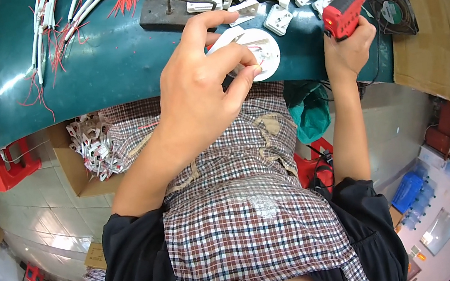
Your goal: Soldering wires to LED light bases on a factory assembly line.
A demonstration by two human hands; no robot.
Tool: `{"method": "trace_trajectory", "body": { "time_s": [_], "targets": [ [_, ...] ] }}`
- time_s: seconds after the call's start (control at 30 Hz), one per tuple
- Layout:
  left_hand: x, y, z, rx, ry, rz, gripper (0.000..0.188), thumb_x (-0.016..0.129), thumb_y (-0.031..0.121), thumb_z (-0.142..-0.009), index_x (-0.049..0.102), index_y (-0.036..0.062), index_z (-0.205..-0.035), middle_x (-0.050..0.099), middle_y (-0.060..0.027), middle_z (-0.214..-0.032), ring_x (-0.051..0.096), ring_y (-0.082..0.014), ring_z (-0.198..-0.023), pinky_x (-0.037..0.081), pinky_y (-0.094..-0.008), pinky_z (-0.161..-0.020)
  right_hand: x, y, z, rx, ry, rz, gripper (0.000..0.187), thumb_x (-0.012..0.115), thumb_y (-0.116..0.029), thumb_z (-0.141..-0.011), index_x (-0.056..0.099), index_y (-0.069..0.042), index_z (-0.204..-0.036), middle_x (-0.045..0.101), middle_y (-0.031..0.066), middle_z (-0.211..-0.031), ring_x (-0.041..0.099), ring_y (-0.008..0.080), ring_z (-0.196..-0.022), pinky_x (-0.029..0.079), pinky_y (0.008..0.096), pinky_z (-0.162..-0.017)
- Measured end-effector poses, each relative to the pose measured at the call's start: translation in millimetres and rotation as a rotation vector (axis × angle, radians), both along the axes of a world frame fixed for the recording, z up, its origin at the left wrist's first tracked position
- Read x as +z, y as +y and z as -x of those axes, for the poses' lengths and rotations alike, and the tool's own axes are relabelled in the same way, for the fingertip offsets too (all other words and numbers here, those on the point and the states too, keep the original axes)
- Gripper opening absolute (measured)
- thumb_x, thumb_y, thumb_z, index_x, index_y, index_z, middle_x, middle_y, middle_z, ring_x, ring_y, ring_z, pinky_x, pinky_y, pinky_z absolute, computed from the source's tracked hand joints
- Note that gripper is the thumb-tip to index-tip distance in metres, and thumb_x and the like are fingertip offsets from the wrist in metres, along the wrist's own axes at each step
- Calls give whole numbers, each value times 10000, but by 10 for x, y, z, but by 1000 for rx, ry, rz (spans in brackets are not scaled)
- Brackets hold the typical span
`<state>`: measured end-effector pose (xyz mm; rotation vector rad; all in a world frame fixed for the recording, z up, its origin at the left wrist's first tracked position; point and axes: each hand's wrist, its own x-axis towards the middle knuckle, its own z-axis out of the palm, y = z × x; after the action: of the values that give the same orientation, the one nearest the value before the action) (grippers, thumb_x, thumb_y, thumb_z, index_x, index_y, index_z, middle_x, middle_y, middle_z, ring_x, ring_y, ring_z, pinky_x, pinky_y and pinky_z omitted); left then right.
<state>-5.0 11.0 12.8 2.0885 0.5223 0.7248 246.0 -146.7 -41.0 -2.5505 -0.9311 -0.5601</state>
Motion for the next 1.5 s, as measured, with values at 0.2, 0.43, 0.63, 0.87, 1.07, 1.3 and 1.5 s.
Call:
{"method": "trace_trajectory", "body": {
  "time_s": [0.2,0.43,0.63,0.87,1.07,1.3,1.5],
  "targets": [
    [7,-19,-11,3,-11,-22,128,811,99,-754,704,80,-822,607,-110,-1286,674,-277,-951,551,-389,-782,19,-22,36,40,-68,-75,701,901,-246,-697,477,-66,-1224,514,146,-1189,629,393,-998,543,480,-789],
    [-13,-53,-17,34,-27,-34,147,820,102,-754,698,84,-834,609,-118,-1286,660,-322,-993,548,-408,-804,-14,262,89,-85,25,-20,740,913,-415,-717,506,-51,-1217,515,131,-1196,637,357,-1021,539,472,-834],
    [2,-47,-3,23,-6,-100,169,840,54,-754,742,72,-890,601,-117,-1324,642,-309,-1121,612,-343,-757,-114,159,-55,-63,-88,-5,651,877,-210,-728,461,-64,-1208,504,139,-1167,640,381,-971,554,489,-759],
    [61,-56,-11,18,11,-38,536,882,101,-707,695,161,-1206,617,-100,-1269,637,-271,-1069,596,-313,-706,-35,198,5,-86,-45,-45,701,902,-287,-701,467,-86,-1213,502,136,-1192,640,381,-985,558,486,-762],
    [6,-17,-67,-10,25,-213,720,892,110,-668,610,125,-1330,678,-63,-1102,630,-241,-954,551,-294,-634,-87,315,-112,-178,-30,8,682,866,-317,-743,452,-96,-1238,496,139,-1214,655,394,-974,554,512,-754],
    [75,-29,-2,25,-103,-96,682,894,84,-690,595,88,-1303,685,-51,-1076,658,-159,-935,531,-253,-650,66,75,78,70,26,-147,633,841,-121,-716,474,-36,-1224,507,158,-1165,568,378,-1078,495,455,-909],
    [218,259,331,34,-169,422,653,891,75,-730,584,88,-1307,682,-40,-1078,654,-76,-896,505,-197,-654,166,-169,281,196,91,-171,569,827,-12,-771,481,-9,-1223,617,150,-1182,652,269,-1049,518,358,-897]
  ]
}}
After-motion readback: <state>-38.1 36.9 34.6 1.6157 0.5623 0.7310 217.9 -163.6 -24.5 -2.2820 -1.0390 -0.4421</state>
